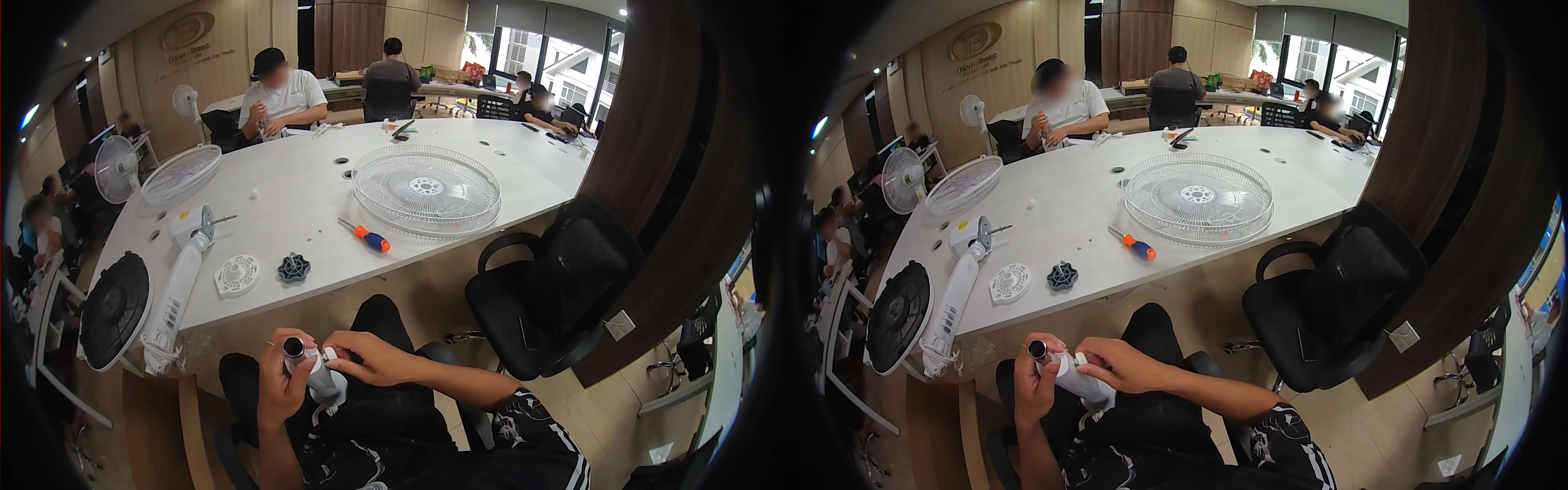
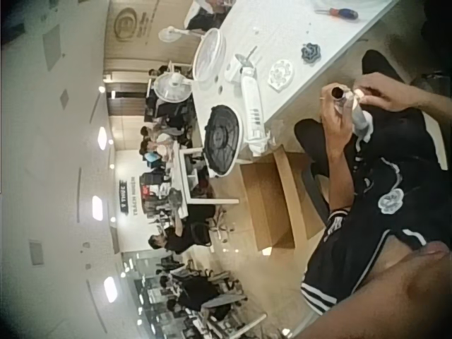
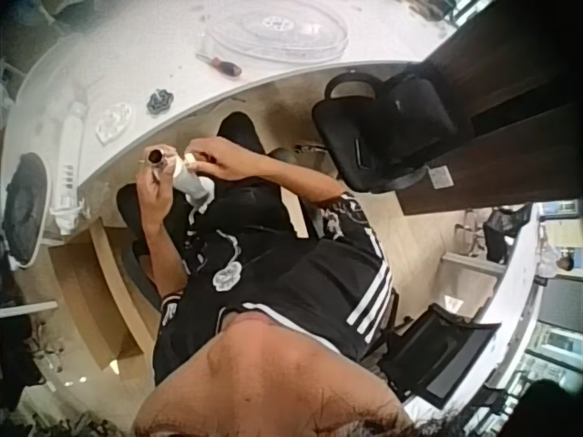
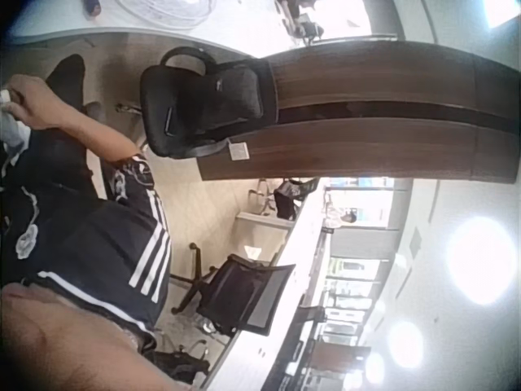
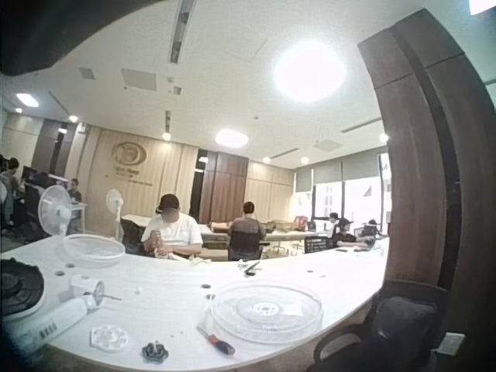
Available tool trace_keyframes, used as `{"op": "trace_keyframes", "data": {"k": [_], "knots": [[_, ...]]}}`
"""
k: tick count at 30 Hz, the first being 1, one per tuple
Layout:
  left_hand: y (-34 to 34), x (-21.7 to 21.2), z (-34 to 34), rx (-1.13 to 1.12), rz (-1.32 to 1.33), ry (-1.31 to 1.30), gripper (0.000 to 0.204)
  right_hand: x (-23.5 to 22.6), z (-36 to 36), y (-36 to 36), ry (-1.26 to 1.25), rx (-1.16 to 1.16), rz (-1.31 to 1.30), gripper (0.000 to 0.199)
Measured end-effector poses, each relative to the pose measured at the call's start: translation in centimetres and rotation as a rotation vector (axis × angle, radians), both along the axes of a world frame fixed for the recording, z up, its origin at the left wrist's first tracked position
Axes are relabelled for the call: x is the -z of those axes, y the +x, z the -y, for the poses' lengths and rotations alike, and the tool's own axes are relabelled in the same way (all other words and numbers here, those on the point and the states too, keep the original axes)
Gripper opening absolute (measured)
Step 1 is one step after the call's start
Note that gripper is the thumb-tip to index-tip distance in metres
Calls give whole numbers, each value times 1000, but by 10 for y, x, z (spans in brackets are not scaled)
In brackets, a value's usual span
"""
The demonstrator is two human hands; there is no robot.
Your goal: Assemble a standing fan by connecting the base and motor housing components.
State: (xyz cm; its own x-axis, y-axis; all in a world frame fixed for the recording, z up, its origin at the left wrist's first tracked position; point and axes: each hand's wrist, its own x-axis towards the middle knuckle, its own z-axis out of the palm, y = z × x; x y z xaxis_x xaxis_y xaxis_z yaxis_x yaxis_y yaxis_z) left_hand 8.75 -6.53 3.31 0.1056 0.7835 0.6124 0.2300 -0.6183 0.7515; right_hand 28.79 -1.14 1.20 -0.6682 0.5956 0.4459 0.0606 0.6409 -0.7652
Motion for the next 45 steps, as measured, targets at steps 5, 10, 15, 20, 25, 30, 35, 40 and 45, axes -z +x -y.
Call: {"op": "trace_keyframes", "data": {"k": [5, 10, 15, 20, 25, 30, 35, 40, 45], "knots": [[8, -14, 8, 21, -1, -73, 18, 17, -30, 12, 760, 71, 7, 34], [-5, -16, 6, 55, -45, -109, 29, 15, -15, 9, 277, -15, -80, 49], [-12, -24, 7, 286, 212, -292, 38, 45, -3, -9, -53, -86, -142, 61], [-35, -30, -7, 332, -127, -105, 35, 56, -2, -20, 5, -101, -129, 56], [-31, -39, -5, 144, -219, -26, 24, 67, -6, -27, 30, -146, -112, 51], [-20, -35, 5, -57, -216, 4, 20, 63, 8, -30, 9, -5, -123, 50], [-15, -32, 13, -162, -176, 6, 27, 63, 11, -30, 22, 18, -98, 53], [-26, -33, 3, 169, 45, -159, 37, 60, 12, -26, -48, -20, -109, 52], [-30, -43, 0, 251, -146, -61, 36, 63, 9, -29, -68, 23, -333, 45]]}}
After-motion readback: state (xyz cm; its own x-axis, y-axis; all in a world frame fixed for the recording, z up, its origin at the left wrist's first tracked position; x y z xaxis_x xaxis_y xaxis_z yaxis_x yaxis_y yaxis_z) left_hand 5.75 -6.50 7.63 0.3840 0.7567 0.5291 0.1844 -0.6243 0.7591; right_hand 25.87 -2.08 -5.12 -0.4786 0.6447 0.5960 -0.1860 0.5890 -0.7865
